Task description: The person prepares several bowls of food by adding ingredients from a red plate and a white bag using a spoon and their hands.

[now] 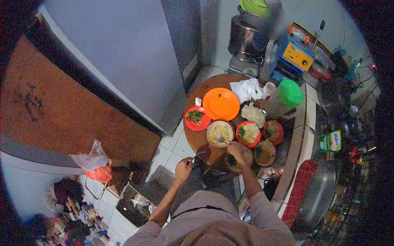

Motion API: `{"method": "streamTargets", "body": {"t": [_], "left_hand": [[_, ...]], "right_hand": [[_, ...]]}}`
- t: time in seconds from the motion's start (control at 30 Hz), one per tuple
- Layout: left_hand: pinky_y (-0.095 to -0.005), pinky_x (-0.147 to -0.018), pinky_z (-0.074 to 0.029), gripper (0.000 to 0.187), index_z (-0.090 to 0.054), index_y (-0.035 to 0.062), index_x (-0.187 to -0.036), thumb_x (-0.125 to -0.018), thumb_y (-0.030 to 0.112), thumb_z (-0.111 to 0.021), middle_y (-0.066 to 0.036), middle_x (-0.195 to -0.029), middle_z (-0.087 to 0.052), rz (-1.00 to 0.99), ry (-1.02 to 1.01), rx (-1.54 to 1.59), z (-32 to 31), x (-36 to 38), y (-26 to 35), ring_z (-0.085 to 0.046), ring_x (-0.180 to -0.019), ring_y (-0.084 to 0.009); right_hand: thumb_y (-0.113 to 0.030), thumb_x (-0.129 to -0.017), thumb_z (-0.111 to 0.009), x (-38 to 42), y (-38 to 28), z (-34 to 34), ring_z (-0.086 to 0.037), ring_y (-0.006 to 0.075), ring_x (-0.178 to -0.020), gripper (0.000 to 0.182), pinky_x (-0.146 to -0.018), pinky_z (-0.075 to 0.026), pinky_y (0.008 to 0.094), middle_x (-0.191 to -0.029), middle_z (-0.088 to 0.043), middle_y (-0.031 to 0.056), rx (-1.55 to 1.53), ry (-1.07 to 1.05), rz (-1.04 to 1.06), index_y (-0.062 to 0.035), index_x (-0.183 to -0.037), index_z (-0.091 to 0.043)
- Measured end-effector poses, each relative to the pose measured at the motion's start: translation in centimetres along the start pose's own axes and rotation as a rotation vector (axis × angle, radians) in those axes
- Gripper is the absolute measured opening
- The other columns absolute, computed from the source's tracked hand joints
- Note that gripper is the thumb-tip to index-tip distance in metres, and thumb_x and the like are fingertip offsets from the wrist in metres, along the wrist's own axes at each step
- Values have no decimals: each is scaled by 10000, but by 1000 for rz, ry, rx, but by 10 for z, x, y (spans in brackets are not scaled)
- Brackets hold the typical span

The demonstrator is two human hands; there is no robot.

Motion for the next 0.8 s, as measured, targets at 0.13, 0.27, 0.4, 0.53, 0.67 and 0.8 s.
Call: {"method": "streamTargets", "body": {"t": [0.13,0.27,0.4,0.53,0.67,0.8], "left_hand": [[-446,-751,-521,276,-674,122,-1129,-885,199,-569,-185,-979,-689,2,-35,-18,1,13,-3,-674,-849,-341],[-435,-741,-524,279,-674,121,-1131,-882,194,-570,-187,-969,-688,-30,45,2,2,19,-9,-677,-830,-334],[-428,-725,-526,280,-674,113,-1129,-880,188,-571,-187,-948,-689,-51,122,31,7,23,-8,-679,-814,-334],[-422,-694,-523,270,-683,104,-1111,-876,190,-581,-180,-909,-692,26,91,-8,10,19,-13,-678,-776,-332],[-420,-683,-518,255,-691,117,-1098,-878,192,-587,-175,-891,-691,-12,108,74,5,14,-13,-675,-767,-333],[-431,-684,-516,248,-691,119,-1095,-890,197,-576,-177,-898,-689,-72,106,29,-3,7,-4,-668,-757,-346]], "right_hand": [[-404,-880,-551,-26,35,-6,-665,401,-811,392,-754,-522,509,-864,-688,217,120,-255,-253,-45,-900,-707],[-402,-869,-551,-24,1,-8,-664,400,-781,376,-738,-519,522,-856,-693,197,179,-69,-89,-61,-893,-708],[-365,-867,-544,-19,-5,-28,-672,368,-828,318,-726,-518,506,-883,-700,174,165,-110,16,-109,-928,-722],[-334,-850,-582,-6,0,-8,-675,315,-832,260,-694,-518,478,-893,-707,148,236,-119,14,-129,-931,-721],[-360,-853,-589,-36,65,-22,-688,285,-838,266,-676,-530,479,-918,-715,121,280,-199,17,-161,-964,-726],[-409,-857,-578,-19,7,46,-683,335,-801,346,-694,-550,457,-895,-710,133,593,-239,70,-106,-916,-735]]}}
Point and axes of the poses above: each hand's wrist, its own x-axis away from the middle knuckle, its own z-axis out of the back of the hand, y = z × x, the point moved 4 cm from there along -x, towards the middle knuckle
